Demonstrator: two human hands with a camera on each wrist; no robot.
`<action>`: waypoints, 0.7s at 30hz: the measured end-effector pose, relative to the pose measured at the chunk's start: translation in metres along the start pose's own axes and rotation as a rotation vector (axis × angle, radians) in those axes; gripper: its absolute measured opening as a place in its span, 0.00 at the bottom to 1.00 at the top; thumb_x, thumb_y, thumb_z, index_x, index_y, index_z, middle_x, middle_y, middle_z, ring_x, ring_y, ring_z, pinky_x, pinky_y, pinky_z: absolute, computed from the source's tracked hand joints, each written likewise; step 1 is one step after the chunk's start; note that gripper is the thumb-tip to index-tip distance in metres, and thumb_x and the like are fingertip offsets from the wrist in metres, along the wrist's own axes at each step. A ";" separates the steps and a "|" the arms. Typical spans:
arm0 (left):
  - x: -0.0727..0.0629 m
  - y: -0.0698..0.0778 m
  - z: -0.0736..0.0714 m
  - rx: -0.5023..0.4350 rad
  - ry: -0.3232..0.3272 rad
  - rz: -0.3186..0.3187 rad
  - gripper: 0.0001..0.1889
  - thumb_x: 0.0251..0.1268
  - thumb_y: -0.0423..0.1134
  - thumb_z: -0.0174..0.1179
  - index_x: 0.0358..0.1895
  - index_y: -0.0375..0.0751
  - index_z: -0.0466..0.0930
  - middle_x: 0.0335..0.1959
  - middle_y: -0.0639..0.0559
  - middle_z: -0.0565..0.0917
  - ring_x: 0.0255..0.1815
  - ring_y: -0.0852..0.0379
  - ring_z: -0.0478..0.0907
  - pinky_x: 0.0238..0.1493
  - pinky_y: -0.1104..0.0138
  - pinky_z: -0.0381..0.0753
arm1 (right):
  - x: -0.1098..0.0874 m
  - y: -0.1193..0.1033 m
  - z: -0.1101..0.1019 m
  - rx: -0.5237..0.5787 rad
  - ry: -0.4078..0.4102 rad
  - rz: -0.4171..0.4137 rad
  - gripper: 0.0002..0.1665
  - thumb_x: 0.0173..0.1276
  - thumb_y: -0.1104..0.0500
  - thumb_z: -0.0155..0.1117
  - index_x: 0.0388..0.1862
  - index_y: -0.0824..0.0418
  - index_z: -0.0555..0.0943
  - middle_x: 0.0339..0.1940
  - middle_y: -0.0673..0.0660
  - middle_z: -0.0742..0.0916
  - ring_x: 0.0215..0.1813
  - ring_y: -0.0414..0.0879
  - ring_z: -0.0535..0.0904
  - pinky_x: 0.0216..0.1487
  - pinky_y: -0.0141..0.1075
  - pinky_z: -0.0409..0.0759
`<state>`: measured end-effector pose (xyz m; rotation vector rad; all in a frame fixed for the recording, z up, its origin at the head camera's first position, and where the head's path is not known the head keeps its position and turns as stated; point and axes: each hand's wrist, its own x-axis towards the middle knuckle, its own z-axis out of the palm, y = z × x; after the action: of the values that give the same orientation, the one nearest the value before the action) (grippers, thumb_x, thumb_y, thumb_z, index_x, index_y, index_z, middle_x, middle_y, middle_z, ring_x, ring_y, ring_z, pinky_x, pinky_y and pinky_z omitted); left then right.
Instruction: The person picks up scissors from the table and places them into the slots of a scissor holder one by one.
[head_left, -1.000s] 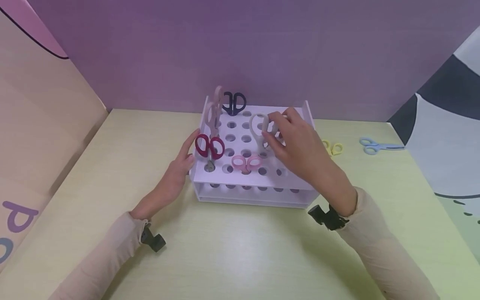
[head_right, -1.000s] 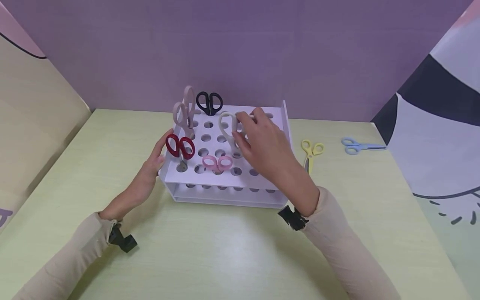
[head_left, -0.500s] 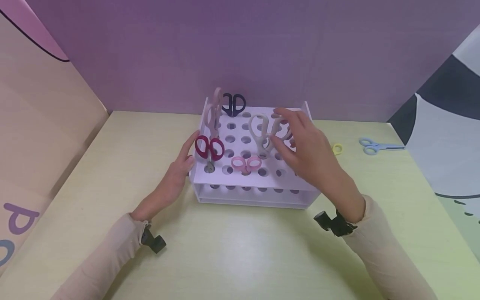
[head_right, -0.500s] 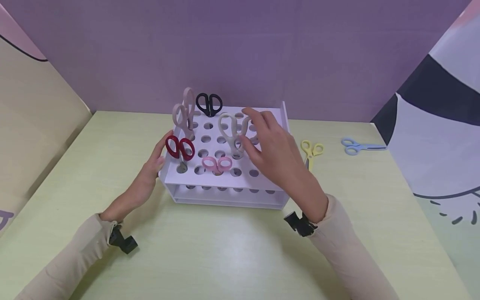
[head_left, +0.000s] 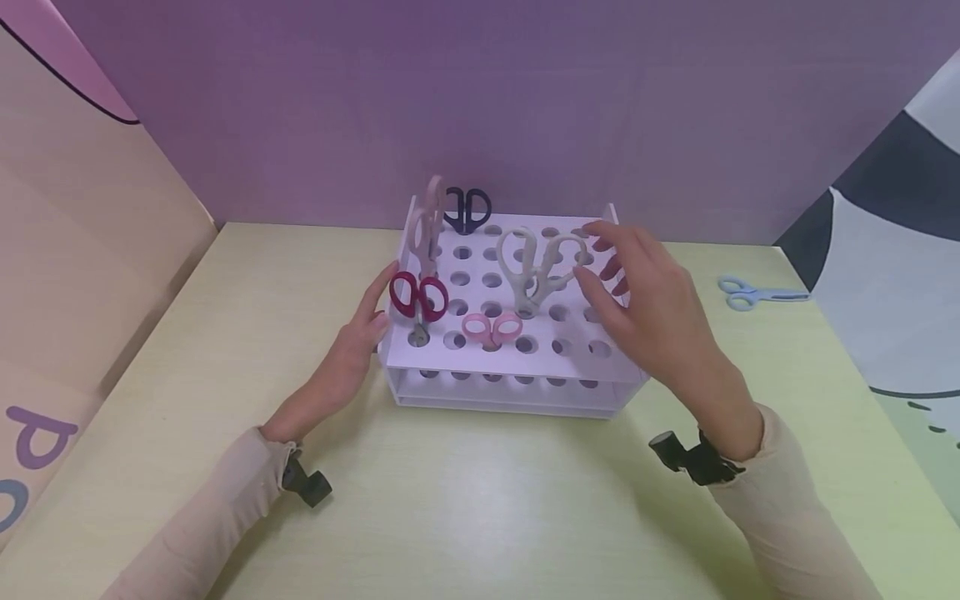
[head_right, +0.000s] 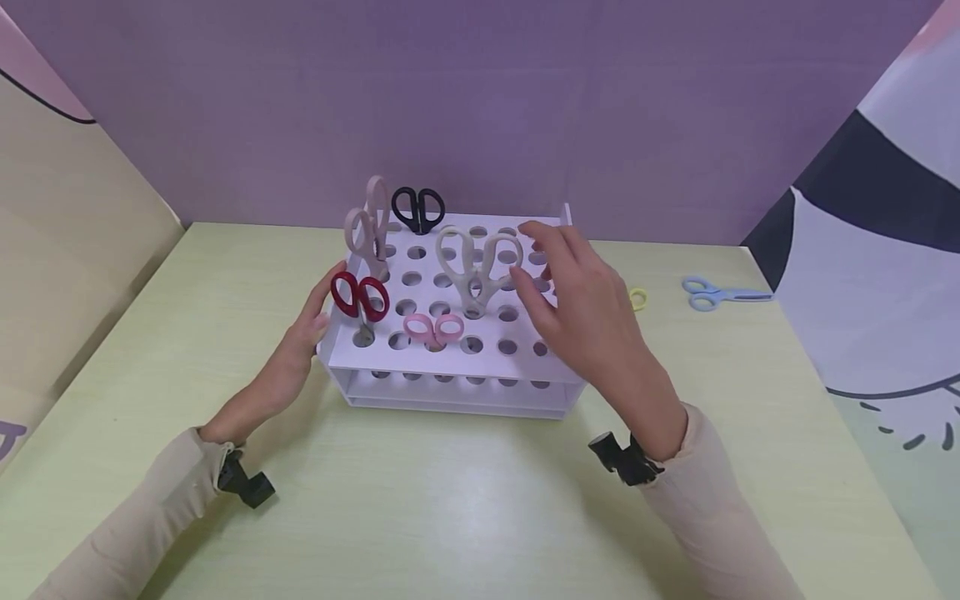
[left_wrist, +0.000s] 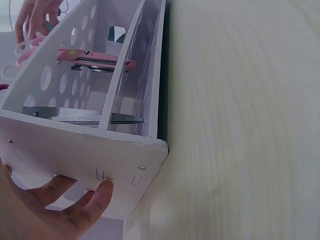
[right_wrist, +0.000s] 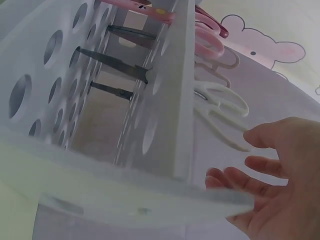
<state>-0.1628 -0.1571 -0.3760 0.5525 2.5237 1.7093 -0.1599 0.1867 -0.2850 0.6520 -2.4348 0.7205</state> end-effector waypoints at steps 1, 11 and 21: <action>0.000 0.000 0.000 0.001 -0.001 0.000 0.31 0.75 0.56 0.37 0.77 0.81 0.40 0.80 0.65 0.48 0.77 0.47 0.58 0.68 0.37 0.62 | -0.001 0.000 -0.001 -0.001 0.003 0.007 0.27 0.68 0.62 0.65 0.65 0.61 0.74 0.46 0.60 0.81 0.39 0.51 0.80 0.37 0.44 0.80; -0.001 0.000 -0.003 0.006 -0.006 0.019 0.30 0.76 0.56 0.36 0.78 0.80 0.40 0.80 0.63 0.50 0.76 0.46 0.60 0.68 0.38 0.63 | -0.006 0.013 -0.015 0.047 0.174 0.013 0.23 0.70 0.62 0.64 0.62 0.64 0.77 0.49 0.62 0.85 0.39 0.51 0.82 0.39 0.20 0.70; -0.004 -0.004 -0.002 -0.011 -0.011 0.022 0.31 0.76 0.56 0.37 0.78 0.79 0.40 0.79 0.61 0.54 0.73 0.46 0.65 0.67 0.39 0.66 | -0.007 0.054 -0.016 0.074 0.311 0.099 0.19 0.75 0.56 0.56 0.56 0.66 0.80 0.43 0.63 0.88 0.33 0.28 0.77 0.35 0.16 0.69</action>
<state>-0.1607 -0.1617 -0.3793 0.5892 2.5084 1.7221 -0.1802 0.2385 -0.2961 0.4138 -2.1730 0.8849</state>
